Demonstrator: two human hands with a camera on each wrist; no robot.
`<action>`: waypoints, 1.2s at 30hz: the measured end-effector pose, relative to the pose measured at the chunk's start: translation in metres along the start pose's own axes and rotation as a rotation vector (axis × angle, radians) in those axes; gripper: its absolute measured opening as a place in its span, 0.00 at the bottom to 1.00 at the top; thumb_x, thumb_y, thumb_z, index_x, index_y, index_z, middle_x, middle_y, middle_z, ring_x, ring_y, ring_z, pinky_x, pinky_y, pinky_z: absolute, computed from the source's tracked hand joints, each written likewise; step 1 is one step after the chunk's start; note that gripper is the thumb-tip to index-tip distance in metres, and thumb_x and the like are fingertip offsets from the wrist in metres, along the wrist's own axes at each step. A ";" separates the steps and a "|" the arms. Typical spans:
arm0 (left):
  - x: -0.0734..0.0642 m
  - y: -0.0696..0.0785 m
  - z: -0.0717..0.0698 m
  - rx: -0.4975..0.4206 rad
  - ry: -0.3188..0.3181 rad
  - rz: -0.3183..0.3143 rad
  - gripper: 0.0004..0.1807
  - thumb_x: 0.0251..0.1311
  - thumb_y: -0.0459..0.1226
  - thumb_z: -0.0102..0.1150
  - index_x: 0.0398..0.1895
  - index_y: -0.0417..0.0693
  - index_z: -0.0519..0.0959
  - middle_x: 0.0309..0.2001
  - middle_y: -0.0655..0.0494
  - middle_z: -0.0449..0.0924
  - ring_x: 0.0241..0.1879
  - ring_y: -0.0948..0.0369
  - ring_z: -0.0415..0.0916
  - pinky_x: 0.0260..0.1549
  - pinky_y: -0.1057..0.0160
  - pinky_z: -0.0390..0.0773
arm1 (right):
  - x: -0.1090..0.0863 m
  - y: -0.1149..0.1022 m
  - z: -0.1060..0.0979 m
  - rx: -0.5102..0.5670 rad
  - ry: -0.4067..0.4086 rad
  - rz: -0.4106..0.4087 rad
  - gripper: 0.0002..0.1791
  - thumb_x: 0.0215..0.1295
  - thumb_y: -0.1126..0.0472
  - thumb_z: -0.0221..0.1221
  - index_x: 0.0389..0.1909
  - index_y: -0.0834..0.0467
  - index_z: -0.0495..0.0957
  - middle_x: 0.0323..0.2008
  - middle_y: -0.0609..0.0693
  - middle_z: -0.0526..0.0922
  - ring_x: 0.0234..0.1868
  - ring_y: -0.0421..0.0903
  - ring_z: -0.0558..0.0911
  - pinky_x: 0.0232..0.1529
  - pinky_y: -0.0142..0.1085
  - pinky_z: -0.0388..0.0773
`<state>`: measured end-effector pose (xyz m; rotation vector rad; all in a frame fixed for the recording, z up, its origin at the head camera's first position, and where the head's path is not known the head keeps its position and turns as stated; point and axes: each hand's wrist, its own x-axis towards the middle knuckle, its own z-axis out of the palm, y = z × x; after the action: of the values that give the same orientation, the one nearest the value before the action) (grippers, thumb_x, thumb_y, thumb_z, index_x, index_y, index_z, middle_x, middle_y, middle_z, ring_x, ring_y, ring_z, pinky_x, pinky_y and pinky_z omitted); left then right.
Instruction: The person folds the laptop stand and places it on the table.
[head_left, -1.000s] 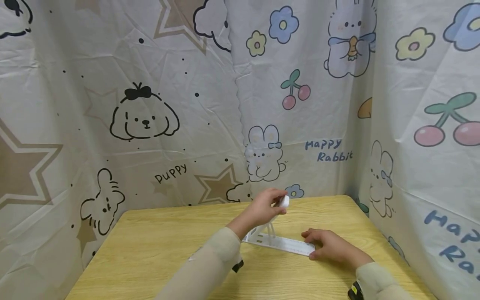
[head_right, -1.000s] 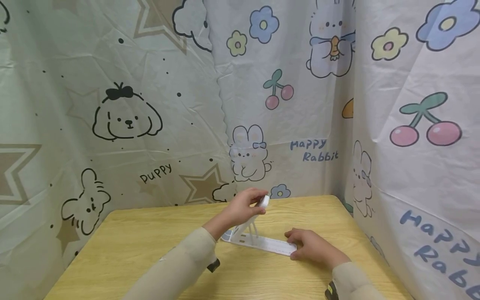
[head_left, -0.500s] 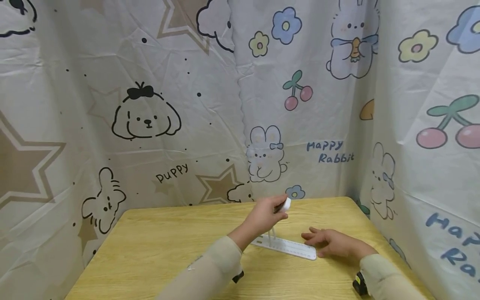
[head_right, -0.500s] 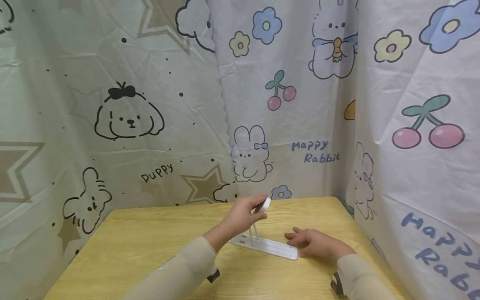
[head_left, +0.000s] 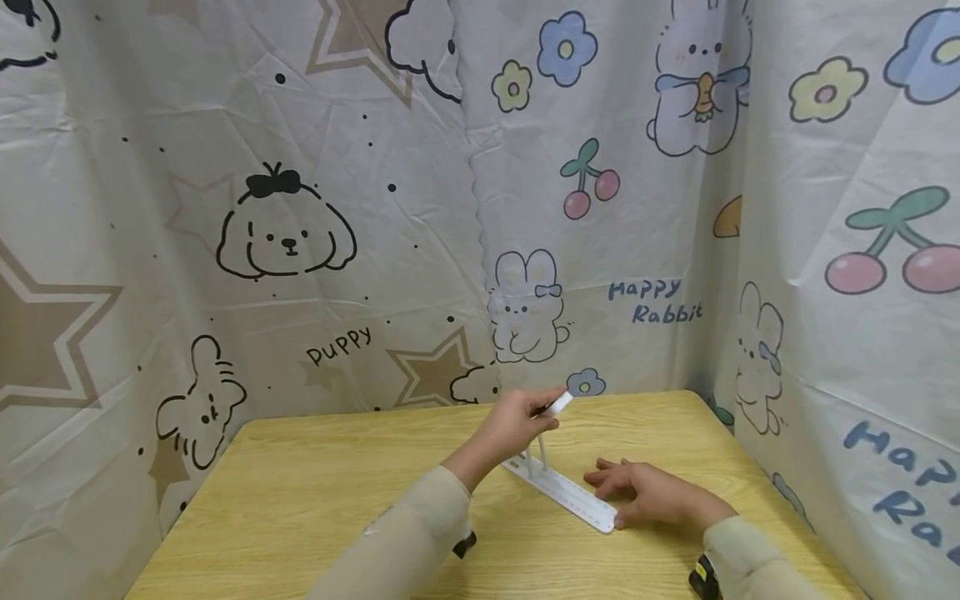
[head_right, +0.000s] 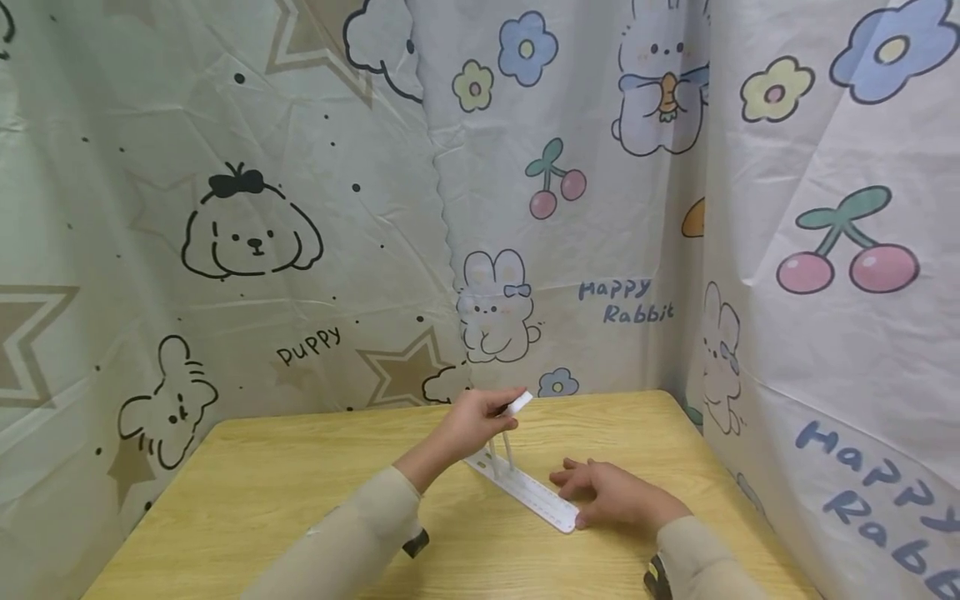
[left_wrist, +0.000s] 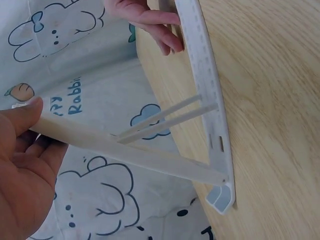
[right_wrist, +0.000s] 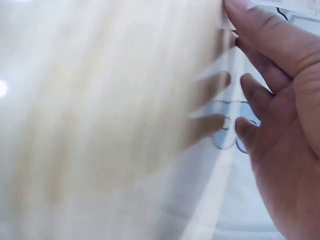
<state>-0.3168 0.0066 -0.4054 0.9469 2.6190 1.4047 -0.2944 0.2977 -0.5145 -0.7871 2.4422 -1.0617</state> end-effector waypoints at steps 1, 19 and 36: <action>0.000 -0.001 0.000 -0.016 0.008 -0.001 0.29 0.67 0.33 0.65 0.71 0.58 0.74 0.69 0.57 0.74 0.60 0.64 0.78 0.48 0.73 0.82 | 0.001 -0.001 -0.001 0.004 -0.004 0.012 0.18 0.58 0.55 0.71 0.51 0.43 0.87 0.73 0.45 0.72 0.81 0.64 0.48 0.73 0.73 0.34; -0.010 -0.004 0.003 -0.016 0.067 0.018 0.26 0.67 0.33 0.65 0.67 0.60 0.78 0.63 0.53 0.81 0.36 0.70 0.78 0.29 0.73 0.78 | 0.010 -0.002 0.002 -0.061 -0.069 -0.072 0.28 0.62 0.53 0.68 0.65 0.49 0.80 0.76 0.50 0.66 0.80 0.68 0.44 0.70 0.75 0.29; -0.014 -0.016 -0.014 -0.120 0.002 0.004 0.22 0.67 0.35 0.66 0.64 0.58 0.81 0.63 0.55 0.81 0.54 0.67 0.81 0.50 0.68 0.84 | 0.022 -0.019 0.029 -0.032 -0.089 -0.109 0.33 0.58 0.50 0.71 0.66 0.46 0.79 0.75 0.47 0.67 0.81 0.64 0.46 0.72 0.73 0.29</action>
<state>-0.3178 -0.0182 -0.4130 0.9369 2.5028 1.5439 -0.2898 0.2568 -0.5215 -0.9666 2.3703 -1.0048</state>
